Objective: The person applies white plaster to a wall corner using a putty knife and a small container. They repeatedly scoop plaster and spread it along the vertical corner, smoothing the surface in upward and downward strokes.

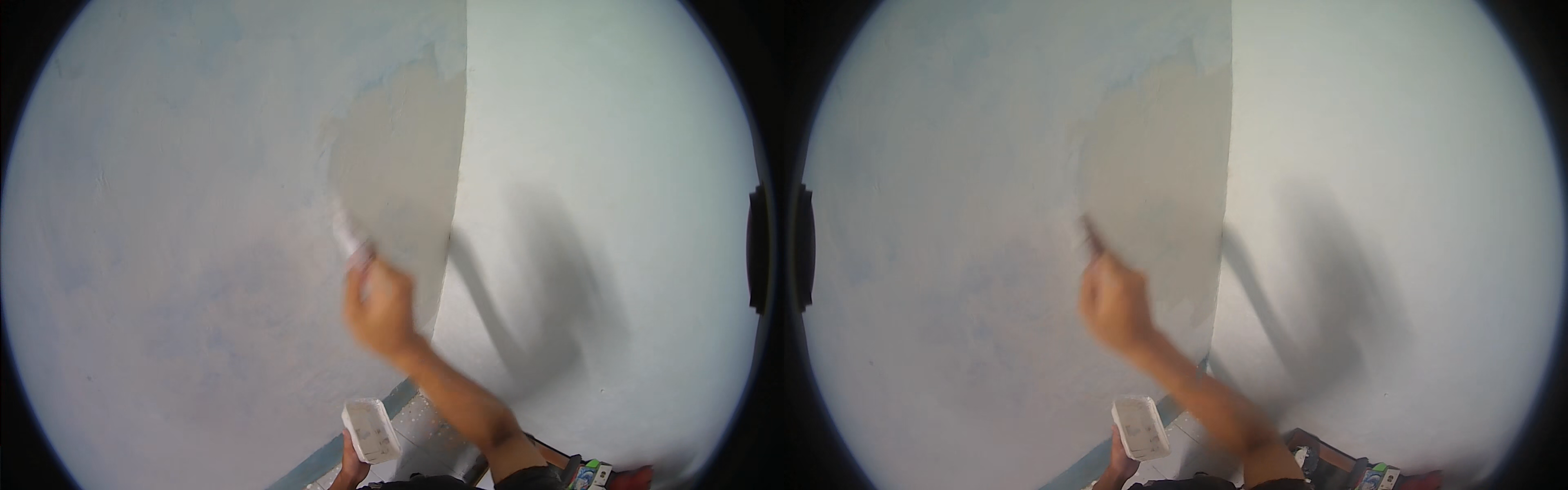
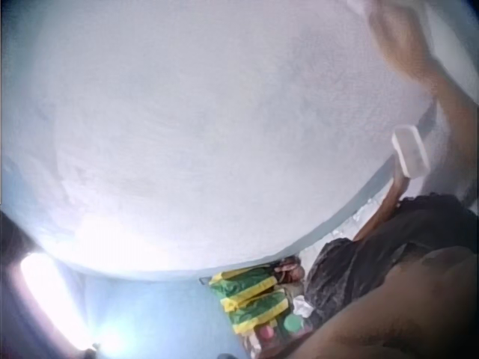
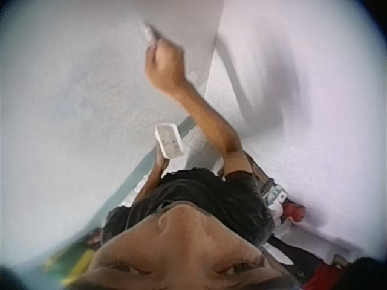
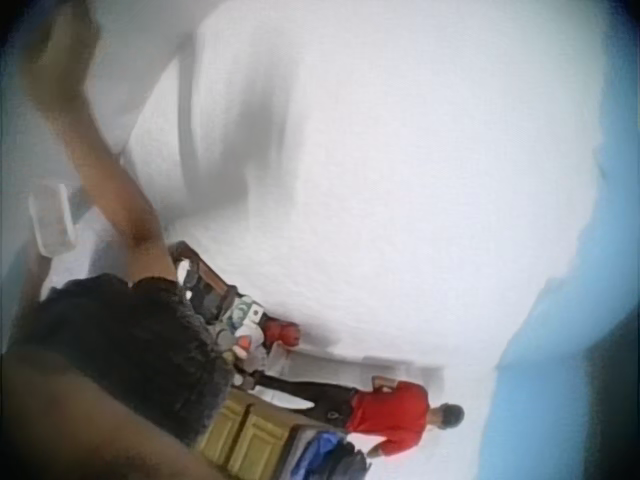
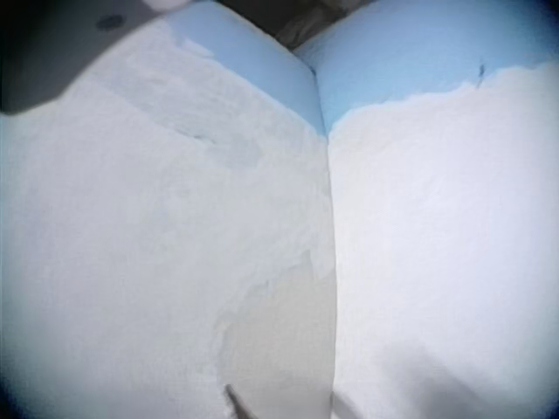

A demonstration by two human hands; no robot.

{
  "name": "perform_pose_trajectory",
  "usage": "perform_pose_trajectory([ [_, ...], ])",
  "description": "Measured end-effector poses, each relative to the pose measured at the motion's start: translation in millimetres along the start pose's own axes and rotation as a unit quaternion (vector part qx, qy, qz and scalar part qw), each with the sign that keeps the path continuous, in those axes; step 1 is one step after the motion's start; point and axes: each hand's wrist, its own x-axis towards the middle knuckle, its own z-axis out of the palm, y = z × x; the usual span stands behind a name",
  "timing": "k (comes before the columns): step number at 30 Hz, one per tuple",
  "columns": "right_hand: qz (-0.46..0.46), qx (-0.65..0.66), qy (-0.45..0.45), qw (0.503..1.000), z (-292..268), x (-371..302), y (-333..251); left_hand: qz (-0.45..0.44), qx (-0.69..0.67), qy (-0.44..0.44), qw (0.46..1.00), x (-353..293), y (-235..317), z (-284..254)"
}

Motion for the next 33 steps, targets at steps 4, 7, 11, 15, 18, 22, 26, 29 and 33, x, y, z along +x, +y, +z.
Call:
perform_pose_trajectory([
  [4,-0.021,-0.16,0.127,0.979,-44.9,106.3,51.7,-0.006,-0.016,-0.019,1.0,1.9,6.3,2.2],
  [7,0.003,-0.146,0.135,0.98,-41.8,162.8,68.6,0.009,-0.02,-0.013,1.0,-9.3,16.2,4.6],
  [11,-0.052,-0.242,0.113,0.962,-14.6,176.0,66.6,0.013,-0.026,-0.017,0.999,-12.5,21.3,10.3],
  [15,-0.203,-0.117,0.066,0.97,57.1,81.8,6.6,0.013,-0.034,-0.004,0.999,-13.5,14.9,1.5],
  [18,-0.139,0.004,-0.026,0.99,50.5,36.9,-44.7,-0.007,-0.026,-0.025,0.999,-18.2,21.3,2.1],
  [22,-0.095,-0.082,0.045,0.991,13.0,68.9,-30.9,-0.005,-0.001,-0.015,1.0,-25.9,47.6,9.9],
  [26,-0.008,-0.144,0.096,0.985,-23.9,150.3,10.1,-0.009,-0.018,-0.011,1.0,-38.6,57.7,15.4],
  [29,-0.02,-0.16,0.072,0.984,-8.4,167.6,20.8,0.002,-0.035,-0.007,0.999,-51.0,64.6,23.1],
  [33,-0.09,-0.147,0.008,0.985,71.6,72.1,-22.5,0.027,-0.037,-0.006,0.999,-62.0,72.3,26.6],
])
